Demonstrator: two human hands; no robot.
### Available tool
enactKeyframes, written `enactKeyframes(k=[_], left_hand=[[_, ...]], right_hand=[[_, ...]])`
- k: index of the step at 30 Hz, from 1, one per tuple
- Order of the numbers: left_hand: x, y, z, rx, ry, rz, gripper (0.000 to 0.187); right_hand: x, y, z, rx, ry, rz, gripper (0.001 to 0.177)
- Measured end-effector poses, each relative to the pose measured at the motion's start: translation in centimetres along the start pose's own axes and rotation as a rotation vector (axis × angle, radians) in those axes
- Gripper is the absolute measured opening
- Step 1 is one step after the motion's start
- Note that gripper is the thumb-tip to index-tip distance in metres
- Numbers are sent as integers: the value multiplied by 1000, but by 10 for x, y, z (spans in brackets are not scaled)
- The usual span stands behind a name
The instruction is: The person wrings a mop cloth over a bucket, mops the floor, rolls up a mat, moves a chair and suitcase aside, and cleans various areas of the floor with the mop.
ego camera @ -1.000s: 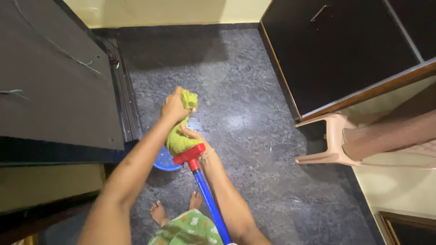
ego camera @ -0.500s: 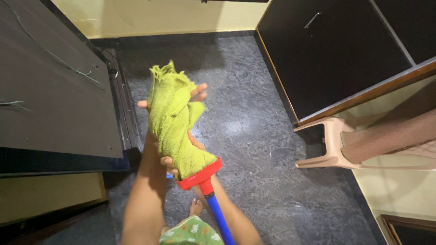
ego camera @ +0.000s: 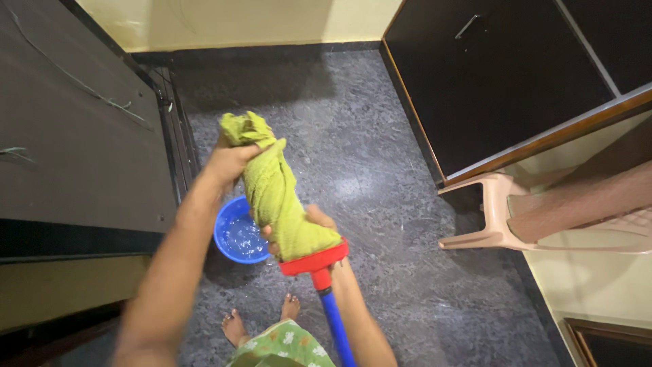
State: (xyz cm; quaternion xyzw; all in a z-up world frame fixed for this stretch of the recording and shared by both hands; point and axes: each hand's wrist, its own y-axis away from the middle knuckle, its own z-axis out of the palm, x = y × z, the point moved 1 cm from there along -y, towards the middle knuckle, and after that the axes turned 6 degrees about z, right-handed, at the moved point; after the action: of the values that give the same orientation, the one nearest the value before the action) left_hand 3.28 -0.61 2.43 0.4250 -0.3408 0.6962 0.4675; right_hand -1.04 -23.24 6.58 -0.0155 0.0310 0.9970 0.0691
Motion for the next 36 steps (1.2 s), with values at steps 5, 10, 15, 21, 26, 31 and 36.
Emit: enactKeyframes(k=[5, 10, 15, 21, 26, 31, 36], left_hand=[[-6, -13, 14, -144, -681, 34, 32], [-31, -17, 29, -233, -1026, 30, 44], [-67, -7, 33, -290, -1207, 85, 77], [-108, 2, 23, -267, -1344, 37, 65], [-159, 1, 9, -258, -1430, -23, 31], [-202, 5, 0, -206, -1512, 86, 16], [-216, -2, 2, -141, -1646, 110, 9]], right_hand=[[6, -9, -33, 434, 433, -75, 72], [8, -40, -77, 627, 674, -200, 52], [10, -56, -144, 777, 708, -283, 57], [3, -75, -246, 879, 671, -388, 64], [4, -85, -289, 1015, 682, -401, 69], [4, -94, -329, 1044, 686, -517, 54], [3, -93, -331, 1035, 788, -545, 39]])
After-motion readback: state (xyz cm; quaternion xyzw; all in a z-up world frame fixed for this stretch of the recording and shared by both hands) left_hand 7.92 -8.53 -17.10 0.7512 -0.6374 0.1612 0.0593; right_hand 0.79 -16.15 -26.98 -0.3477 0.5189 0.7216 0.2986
